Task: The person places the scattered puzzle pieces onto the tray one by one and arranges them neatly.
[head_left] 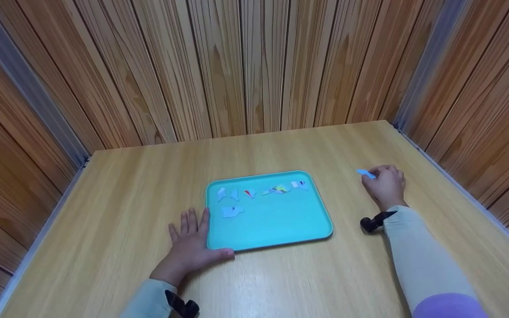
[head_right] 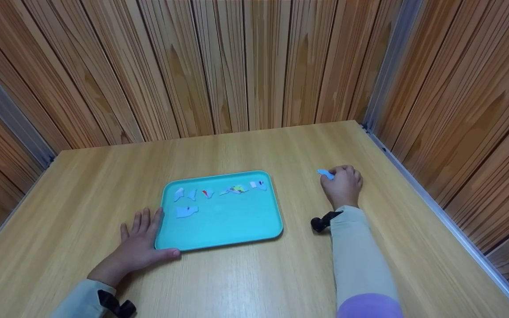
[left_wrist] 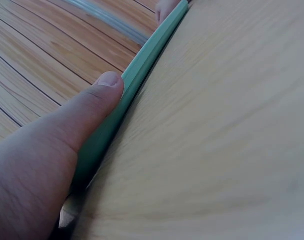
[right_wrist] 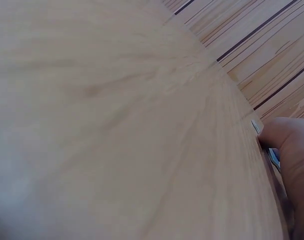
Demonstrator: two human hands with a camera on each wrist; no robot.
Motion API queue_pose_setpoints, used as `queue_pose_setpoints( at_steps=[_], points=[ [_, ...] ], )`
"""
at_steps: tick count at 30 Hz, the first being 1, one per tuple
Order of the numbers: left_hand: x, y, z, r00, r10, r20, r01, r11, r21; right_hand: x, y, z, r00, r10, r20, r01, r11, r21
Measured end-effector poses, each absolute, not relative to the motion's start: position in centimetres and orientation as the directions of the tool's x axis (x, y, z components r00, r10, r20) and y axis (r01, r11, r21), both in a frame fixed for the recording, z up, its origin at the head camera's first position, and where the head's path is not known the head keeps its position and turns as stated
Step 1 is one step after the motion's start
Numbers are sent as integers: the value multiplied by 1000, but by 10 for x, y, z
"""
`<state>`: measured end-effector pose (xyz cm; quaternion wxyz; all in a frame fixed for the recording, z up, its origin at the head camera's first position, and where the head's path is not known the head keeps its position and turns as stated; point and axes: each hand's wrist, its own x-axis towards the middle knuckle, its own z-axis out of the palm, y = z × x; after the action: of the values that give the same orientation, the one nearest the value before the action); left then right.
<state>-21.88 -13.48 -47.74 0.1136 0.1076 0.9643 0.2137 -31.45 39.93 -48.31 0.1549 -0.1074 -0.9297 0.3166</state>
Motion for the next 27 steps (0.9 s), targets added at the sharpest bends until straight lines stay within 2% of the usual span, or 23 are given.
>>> queue_pose_setpoints(
  at_steps=[13, 21, 27],
  points=[
    [-218, -129, -480, -954, 263, -144, 177, 881, 440, -308, 396, -483, -918, 253, 306, 36, 821, -570],
    [-217, -134, -478, -957, 258, -135, 177, 882, 437, -306, 379, -485, -948, 204, 244, 16, 797, -604],
    [-218, -135, -479, -955, 263, -136, 180, 880, 439, -307, 361, -485, -947, 166, 274, -31, 803, -595]
  ],
)
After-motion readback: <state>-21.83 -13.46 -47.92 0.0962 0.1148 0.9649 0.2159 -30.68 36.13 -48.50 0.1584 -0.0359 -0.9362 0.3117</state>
